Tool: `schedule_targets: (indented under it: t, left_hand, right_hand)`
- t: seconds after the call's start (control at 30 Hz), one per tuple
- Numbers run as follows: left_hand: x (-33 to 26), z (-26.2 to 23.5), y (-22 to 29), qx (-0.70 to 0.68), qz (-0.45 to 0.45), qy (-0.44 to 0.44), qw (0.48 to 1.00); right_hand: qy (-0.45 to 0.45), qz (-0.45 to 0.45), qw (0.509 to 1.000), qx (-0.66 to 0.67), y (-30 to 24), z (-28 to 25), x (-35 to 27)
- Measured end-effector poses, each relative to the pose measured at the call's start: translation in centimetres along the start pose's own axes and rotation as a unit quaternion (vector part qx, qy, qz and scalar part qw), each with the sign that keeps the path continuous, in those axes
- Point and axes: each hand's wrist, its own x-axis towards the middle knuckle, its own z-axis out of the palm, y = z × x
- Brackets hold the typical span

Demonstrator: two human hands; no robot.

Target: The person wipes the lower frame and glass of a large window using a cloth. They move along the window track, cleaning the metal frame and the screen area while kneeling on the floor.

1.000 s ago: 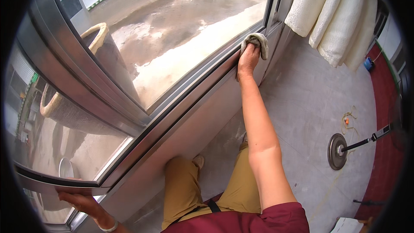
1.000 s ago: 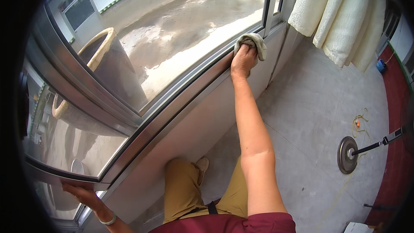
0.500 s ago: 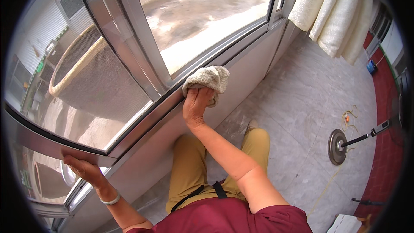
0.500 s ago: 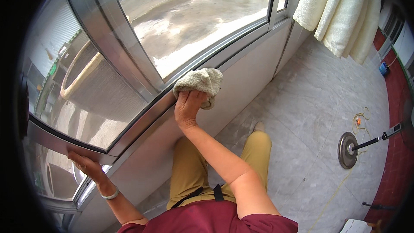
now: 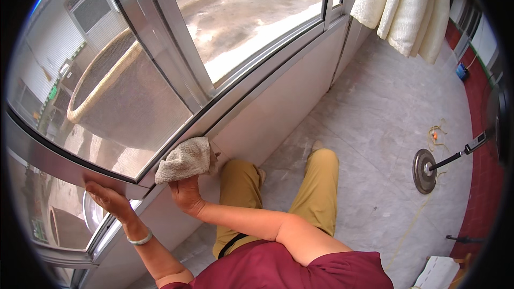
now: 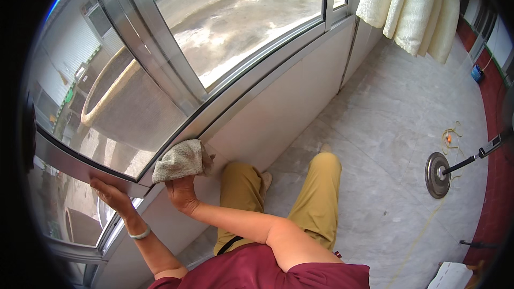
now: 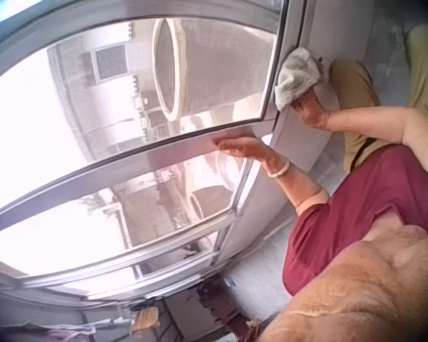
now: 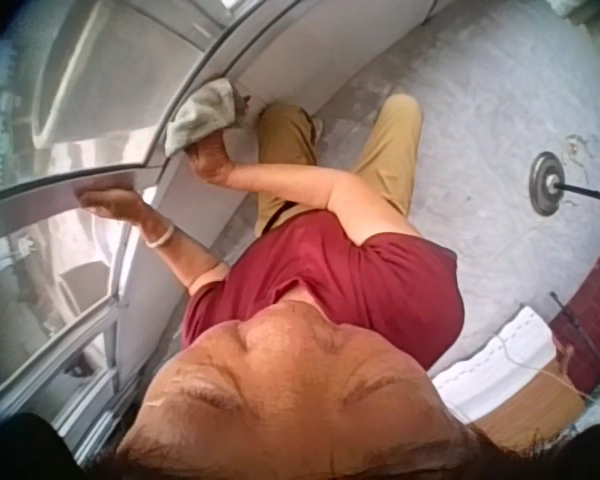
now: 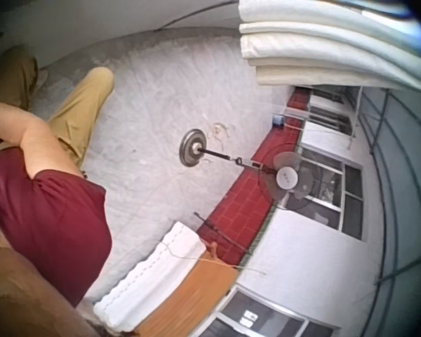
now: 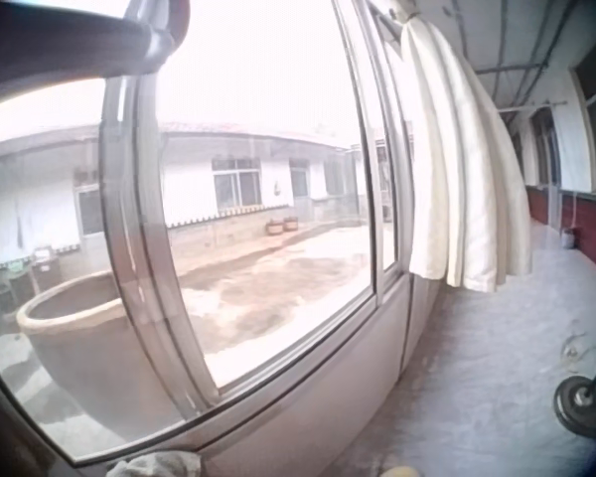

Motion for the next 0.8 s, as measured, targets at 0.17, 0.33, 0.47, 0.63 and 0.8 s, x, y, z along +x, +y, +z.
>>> schedule_targets:
  t: [0.17,0.33,0.47,0.63,0.8]
  left_hand:
    - [0.1,-0.6,-0.3,-0.013,-0.014,-0.027,0.999]
    - [0.1,-0.4,0.6,0.013,-0.025,-0.001,1.000]
    - [0.1,0.1,1.0,0.031,-0.014,0.010,0.999]
    - [0.0,0.2,1.1,0.077,-0.007,0.026,0.997]
    - [0.1,0.5,1.7,0.089,-0.059,0.048,0.993]
  right_hand:
    - [-0.048,-0.018,0.999,0.008,0.5,-1.8,1.4]
    - [0.011,-0.055,0.998,-0.031,2.2,-3.7,4.4]
    - [0.066,0.008,0.996,-0.065,5.5,-6.7,9.1]
    - [0.219,0.054,0.973,-0.052,8.3,-10.4,15.8]
    - [0.275,0.125,0.945,-0.124,9.7,-13.9,20.5]
